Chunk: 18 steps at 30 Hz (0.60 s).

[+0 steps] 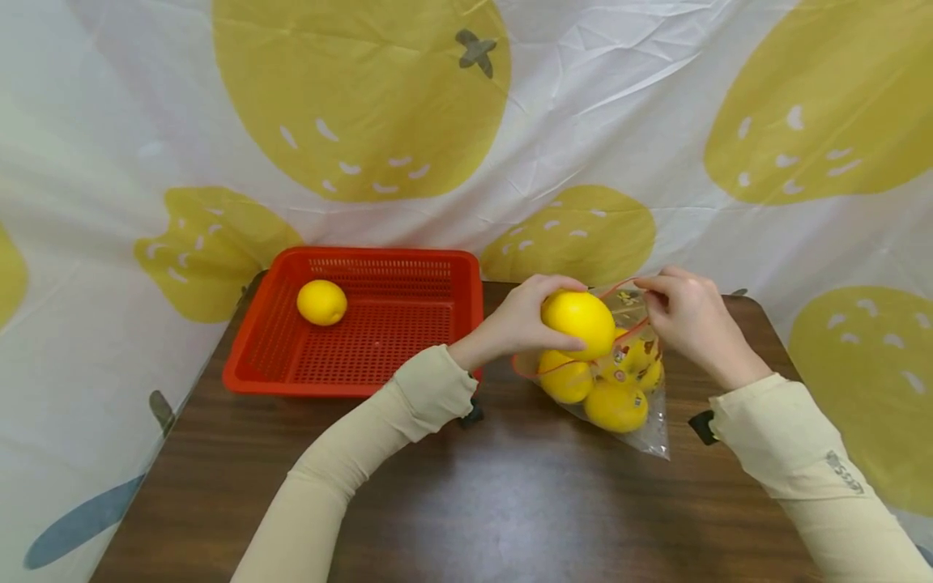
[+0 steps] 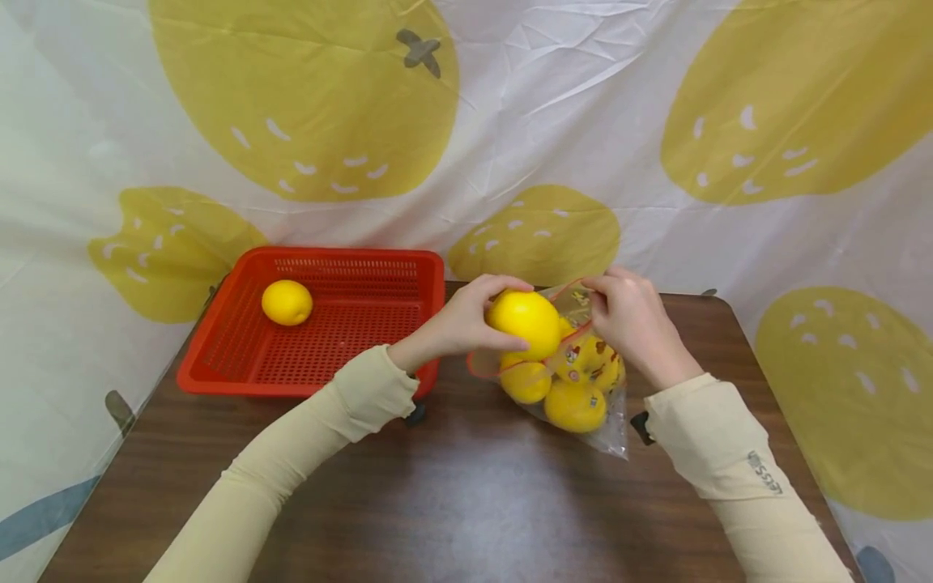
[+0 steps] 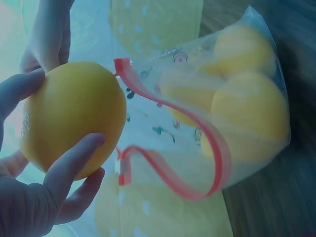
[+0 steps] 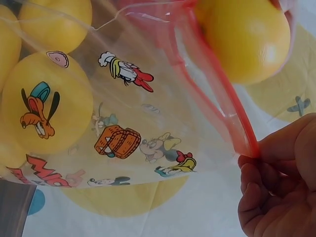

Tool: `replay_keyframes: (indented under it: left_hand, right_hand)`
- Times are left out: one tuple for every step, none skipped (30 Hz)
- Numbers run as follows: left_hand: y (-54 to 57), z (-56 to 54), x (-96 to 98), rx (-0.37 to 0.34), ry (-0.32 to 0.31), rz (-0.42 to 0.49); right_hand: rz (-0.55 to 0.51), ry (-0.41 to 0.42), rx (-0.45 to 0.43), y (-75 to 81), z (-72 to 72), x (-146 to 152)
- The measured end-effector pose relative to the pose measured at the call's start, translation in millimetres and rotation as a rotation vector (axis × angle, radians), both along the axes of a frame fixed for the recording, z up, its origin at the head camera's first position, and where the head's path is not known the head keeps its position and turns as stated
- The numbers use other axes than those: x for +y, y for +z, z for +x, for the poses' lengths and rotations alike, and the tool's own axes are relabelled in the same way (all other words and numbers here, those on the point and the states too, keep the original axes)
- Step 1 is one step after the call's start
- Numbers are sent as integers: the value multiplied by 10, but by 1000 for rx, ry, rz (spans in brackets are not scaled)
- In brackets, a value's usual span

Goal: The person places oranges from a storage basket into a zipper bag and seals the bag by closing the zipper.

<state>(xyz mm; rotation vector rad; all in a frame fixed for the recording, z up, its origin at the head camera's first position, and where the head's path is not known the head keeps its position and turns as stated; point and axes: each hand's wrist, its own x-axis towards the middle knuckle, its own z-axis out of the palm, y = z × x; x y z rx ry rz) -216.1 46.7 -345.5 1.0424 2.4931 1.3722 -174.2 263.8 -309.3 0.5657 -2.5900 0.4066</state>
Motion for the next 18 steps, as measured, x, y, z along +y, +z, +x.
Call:
replay_keyframes:
  left_hand:
    - [-5, 2, 24, -1, 2, -1]
    - [-8, 5, 46, 1, 3, -5]
    - [-13, 7, 67, 4, 4, -8]
    - [-16, 11, 87, 8, 4, -11]
    - [-21, 14, 105, 10, 4, -12]
    - [-25, 18, 122, 16, 5, -16]
    - [-30, 22, 137, 26, 5, -18]
    - [-34, 26, 150, 32, 8, -16]
    - [-39, 30, 162, 37, 14, -13]
    - [-43, 34, 173, 45, 22, -12]
    - [-48, 38, 184, 50, 31, -10]
    - [-51, 43, 194, 57, 40, -10]
    - [-55, 48, 205, 62, 45, -9]
    - [-58, 53, 217, 66, 50, -9]
    - [-64, 57, 230, 72, 53, -10]
    - [-70, 59, 244, 78, 53, -14]
    - [-76, 62, 258, 83, 50, -19]
    - [-82, 64, 272, 90, 44, -21]
  right_hand:
    - [2, -1, 1, -1, -2, -3]
    - [2, 2, 2, -3, -2, -5]
    - [1, 4, 3, -4, -3, -9]
    - [1, 6, 6, -8, 0, -9]
    - [0, 8, 8, -12, 1, -10]
    - [-3, 11, 9, -16, 1, -10]
    - [-5, 15, 12, -19, 2, -11]
    - [-9, 17, 12, -22, 3, -13]
    - [-12, 18, 12, -24, 4, -15]
    - [-14, 19, 13, -26, 5, -18]
    - [-17, 21, 12, -27, 6, -21]
    - [-18, 21, 11, -27, 7, -23]
    - [-19, 22, 12, -26, 8, -27]
    - [-20, 22, 11, -25, 7, -30]
    - [-20, 23, 13, -24, 5, -33]
    - [-21, 24, 14, -22, 3, -38]
    - [-20, 22, 13, -21, 1, -44]
    - [-19, 22, 11, -19, -1, -51]
